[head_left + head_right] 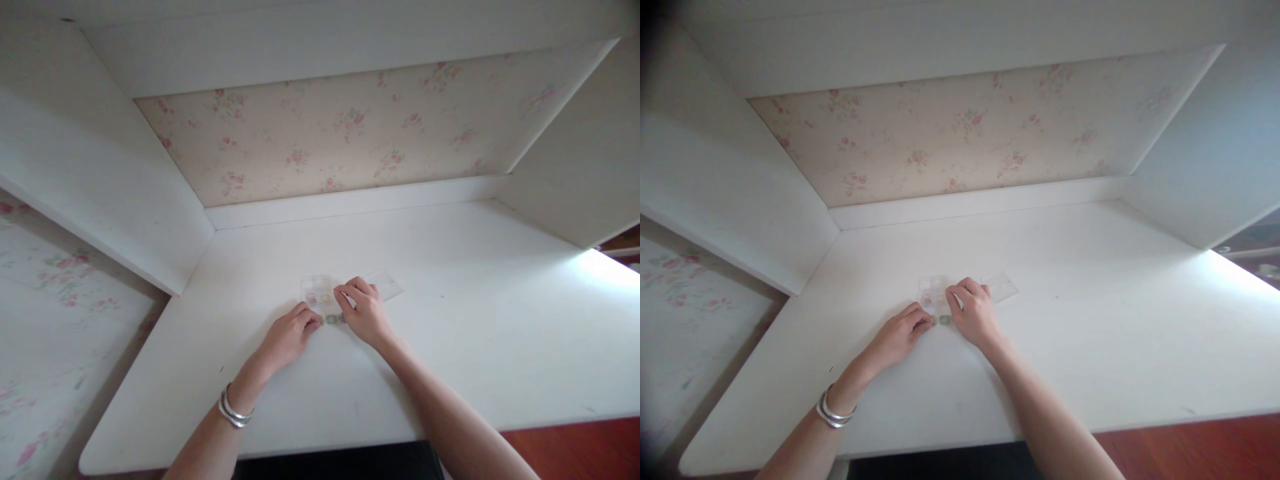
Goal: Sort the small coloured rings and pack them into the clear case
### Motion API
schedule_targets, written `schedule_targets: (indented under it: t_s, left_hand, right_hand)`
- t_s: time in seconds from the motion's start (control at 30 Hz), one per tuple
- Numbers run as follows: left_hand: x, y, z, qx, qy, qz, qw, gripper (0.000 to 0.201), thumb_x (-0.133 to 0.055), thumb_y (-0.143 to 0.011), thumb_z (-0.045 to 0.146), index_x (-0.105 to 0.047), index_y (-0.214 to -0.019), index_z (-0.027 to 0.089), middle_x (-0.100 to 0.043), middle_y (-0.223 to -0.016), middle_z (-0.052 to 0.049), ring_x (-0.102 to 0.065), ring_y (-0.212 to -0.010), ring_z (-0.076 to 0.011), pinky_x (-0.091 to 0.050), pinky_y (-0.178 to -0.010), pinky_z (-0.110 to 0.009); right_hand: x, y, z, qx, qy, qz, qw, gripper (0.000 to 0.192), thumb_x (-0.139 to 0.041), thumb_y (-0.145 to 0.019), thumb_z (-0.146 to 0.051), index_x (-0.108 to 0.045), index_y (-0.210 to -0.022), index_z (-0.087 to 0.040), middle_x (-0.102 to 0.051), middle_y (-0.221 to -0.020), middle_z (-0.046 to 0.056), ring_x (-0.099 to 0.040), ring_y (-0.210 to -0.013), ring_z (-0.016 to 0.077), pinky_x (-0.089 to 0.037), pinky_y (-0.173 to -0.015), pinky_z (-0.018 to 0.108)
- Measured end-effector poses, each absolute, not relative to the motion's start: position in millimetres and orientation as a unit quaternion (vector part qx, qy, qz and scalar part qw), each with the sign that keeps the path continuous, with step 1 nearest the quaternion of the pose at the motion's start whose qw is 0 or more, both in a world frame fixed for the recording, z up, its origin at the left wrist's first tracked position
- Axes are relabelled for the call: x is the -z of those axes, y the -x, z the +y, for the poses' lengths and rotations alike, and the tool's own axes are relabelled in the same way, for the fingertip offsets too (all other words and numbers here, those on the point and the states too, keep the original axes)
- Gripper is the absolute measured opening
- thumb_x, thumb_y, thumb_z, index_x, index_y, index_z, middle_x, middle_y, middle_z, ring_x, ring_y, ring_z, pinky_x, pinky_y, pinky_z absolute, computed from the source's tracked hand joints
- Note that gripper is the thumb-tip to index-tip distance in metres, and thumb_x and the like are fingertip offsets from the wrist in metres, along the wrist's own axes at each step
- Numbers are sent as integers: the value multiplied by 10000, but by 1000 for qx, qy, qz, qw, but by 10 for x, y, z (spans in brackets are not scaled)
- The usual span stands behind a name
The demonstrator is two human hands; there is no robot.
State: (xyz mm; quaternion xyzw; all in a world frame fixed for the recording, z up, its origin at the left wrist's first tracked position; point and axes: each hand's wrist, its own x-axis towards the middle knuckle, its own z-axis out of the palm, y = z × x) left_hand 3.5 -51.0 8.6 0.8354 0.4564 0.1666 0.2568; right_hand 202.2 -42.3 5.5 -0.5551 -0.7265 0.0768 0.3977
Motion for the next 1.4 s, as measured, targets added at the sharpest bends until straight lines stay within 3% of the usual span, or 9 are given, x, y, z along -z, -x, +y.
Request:
schedule_targets:
  t_s: [0.27,0.47,0.63,1.1,1.4]
  left_hand:
    - [-112,-55,-523,-152,-848,451,234,174,-433,-908,247,-577,-831,183,-568,-886,-19,-551,-781,-125,-423,-702,-232]
    - [-105,-59,-513,-144,-841,458,251,137,-482,-889,279,-585,-937,202,-569,-947,-10,-560,-794,-121,-427,-723,-235]
    - [-106,-62,-517,-145,-843,456,245,174,-436,-909,269,-597,-900,204,-570,-921,-14,-549,-781,-126,-427,-716,-242]
    - [-58,8,-441,-244,-786,440,358,208,-501,-890,317,-655,-899,178,-575,-878,-32,-543,-768,-114,-444,-707,-229]
    - [-103,-31,-327,-314,-775,470,283,220,-495,-895,337,-647,-932,183,-562,-877,-35,-548,-816,-125,-457,-746,-241]
  right_hand:
    - [-98,-1986,-492,-93,530,-748,388,184,-483,-907,-260,-665,-918,-229,-593,-848,24,-542,-794,120,-323,-781,291]
    - [-106,-1970,-515,-104,519,-761,376,180,-486,-909,-258,-662,-902,-219,-601,-856,23,-545,-814,119,-309,-787,289]
    - [-102,-1975,-512,-101,521,-758,379,189,-480,-911,-254,-665,-916,-218,-600,-858,27,-544,-807,119,-310,-787,293]
    - [-81,-1980,-509,-119,508,-769,370,189,-475,-913,-246,-661,-907,-212,-594,-858,27,-539,-802,116,-295,-790,289]
    - [-119,-1940,-607,-95,437,-860,245,153,-507,-875,-265,-647,-837,-216,-571,-857,25,-469,-813,143,-262,-783,316]
